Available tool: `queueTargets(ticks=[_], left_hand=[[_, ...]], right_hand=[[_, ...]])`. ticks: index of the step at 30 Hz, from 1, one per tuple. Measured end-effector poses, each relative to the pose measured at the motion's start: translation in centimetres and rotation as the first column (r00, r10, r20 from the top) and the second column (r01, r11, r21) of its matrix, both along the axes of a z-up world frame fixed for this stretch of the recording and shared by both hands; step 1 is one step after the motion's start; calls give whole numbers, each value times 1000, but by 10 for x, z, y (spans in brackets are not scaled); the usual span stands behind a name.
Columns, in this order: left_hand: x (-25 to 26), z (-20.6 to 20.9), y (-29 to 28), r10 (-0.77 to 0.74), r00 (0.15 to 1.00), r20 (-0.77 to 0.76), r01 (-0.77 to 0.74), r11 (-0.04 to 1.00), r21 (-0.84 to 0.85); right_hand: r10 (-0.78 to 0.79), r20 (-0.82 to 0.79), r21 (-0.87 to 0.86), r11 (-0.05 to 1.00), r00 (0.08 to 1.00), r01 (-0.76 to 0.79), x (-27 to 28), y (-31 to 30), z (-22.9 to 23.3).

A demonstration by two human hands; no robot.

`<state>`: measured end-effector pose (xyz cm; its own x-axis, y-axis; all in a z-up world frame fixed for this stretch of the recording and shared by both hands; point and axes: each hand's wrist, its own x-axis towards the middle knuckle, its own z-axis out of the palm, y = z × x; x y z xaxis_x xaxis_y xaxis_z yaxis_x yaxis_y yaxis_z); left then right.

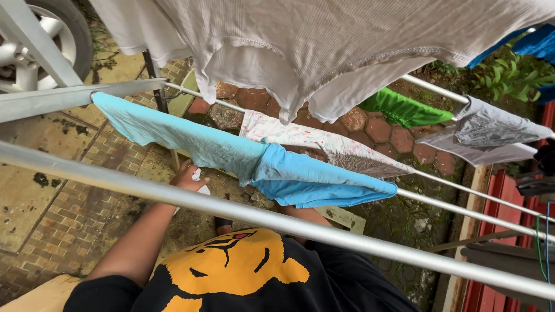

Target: The person is hanging wet clothes on a drying rack and a wall in an outdoor setting.

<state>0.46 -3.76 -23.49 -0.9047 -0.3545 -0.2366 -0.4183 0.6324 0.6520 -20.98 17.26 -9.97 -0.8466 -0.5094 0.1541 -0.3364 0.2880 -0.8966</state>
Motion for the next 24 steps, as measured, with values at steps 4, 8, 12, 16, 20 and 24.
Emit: queueTargets(ticks=[4,8,12,16,20,24], left_hand=[[-55,21,44,58,969,238,-153,902,403],[-87,63,73,28,977,209,-157,762,628],[-115,83,100,37,981,189,-182,492,851],[-136,80,124,62,979,195,-203,157,967],[-125,42,140,94,964,249,-228,-194,954],[-71,5,167,-48,939,340,-332,-384,862]], right_hand=[[-30,18,89,996,999,28,36,40,17],[-47,37,165,985,998,40,83,84,14],[-55,57,237,971,997,40,138,121,2],[-50,80,306,952,996,23,145,163,-29],[-32,127,364,931,991,-17,156,190,-68],[30,155,415,905,987,-93,164,217,-90]])
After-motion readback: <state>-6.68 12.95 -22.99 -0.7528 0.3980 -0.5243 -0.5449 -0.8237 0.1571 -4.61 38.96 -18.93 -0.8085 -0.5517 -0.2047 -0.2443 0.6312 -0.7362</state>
